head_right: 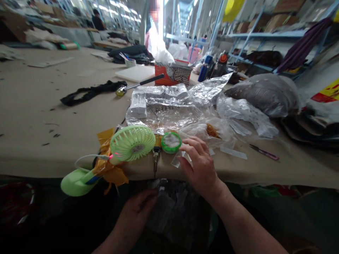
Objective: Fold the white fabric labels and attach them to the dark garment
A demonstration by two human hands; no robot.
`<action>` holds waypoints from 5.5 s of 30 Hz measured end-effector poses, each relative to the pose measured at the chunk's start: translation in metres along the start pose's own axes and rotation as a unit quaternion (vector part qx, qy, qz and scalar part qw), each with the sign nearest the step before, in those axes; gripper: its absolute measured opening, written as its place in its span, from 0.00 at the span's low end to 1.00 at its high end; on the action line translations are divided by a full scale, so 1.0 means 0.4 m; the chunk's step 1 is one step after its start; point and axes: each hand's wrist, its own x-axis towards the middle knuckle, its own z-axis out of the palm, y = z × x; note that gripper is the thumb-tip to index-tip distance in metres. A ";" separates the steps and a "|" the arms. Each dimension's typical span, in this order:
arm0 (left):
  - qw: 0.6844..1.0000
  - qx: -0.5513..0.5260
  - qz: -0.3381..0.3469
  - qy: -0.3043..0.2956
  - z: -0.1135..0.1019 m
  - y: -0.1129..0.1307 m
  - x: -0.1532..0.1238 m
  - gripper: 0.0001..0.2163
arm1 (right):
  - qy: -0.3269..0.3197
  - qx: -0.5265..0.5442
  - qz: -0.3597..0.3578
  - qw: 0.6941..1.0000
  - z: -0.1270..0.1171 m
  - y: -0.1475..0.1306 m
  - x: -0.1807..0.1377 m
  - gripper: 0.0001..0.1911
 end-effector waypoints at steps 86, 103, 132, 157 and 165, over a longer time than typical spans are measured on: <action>0.840 -0.438 -0.260 -0.187 0.151 0.215 -0.003 0.06 | 0.049 0.158 0.033 0.986 -0.119 -0.007 -0.247 0.08; 0.809 -0.517 -0.209 -0.184 0.116 0.184 -0.019 0.09 | -0.064 0.166 -0.094 0.979 -0.040 -0.065 -0.225 0.07; 0.860 -0.376 -0.203 -0.279 0.076 0.160 -0.057 0.13 | -0.200 0.705 0.388 0.559 0.012 -0.064 -0.223 0.17; 0.913 -0.343 -0.146 -0.167 0.019 0.136 -0.064 0.12 | -0.175 0.539 0.450 0.690 0.043 -0.131 -0.149 0.10; 0.951 -0.282 -0.086 -0.096 -0.008 0.140 -0.053 0.10 | -0.166 0.510 0.417 0.734 0.053 -0.159 -0.094 0.11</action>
